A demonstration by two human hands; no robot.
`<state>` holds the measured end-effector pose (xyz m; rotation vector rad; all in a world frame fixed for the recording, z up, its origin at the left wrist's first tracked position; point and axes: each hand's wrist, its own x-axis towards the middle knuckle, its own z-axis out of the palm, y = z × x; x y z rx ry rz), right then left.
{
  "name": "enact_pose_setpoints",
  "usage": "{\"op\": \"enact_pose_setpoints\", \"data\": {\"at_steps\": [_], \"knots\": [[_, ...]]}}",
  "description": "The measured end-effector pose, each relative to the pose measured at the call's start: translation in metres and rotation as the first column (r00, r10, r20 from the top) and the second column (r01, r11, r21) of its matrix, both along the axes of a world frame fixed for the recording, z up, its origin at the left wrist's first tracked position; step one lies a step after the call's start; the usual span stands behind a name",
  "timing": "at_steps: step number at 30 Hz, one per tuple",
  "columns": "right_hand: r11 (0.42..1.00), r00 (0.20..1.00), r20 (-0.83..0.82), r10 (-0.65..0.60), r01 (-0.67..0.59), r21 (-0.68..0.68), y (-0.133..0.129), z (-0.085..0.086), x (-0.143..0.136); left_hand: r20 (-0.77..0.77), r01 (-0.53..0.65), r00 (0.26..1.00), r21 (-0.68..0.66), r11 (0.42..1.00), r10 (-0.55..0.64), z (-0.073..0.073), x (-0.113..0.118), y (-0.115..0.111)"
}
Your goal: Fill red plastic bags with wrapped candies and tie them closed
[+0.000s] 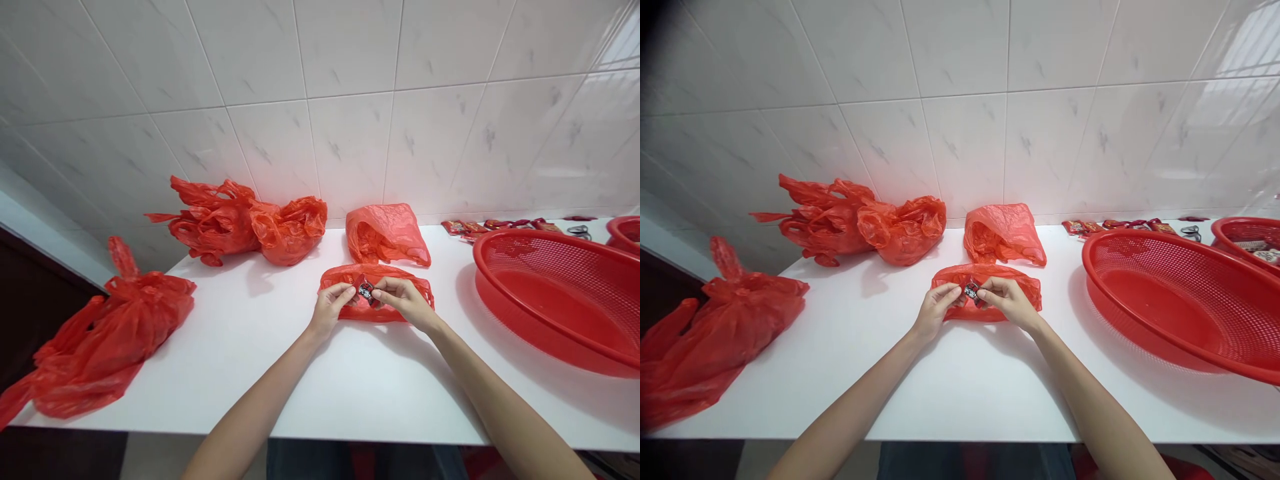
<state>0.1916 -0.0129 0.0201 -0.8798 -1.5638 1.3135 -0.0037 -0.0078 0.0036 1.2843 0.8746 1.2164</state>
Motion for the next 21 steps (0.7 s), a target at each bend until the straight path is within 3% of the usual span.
{"op": "enact_pose_setpoints", "data": {"at_steps": [21], "knots": [[0.999, 1.0, -0.008, 0.028, -0.028, -0.032, -0.0025, -0.0038, -0.0041, -0.007, -0.038, 0.999, 0.05, 0.998, 0.039, -0.0038, -0.0025, 0.0028]]}}
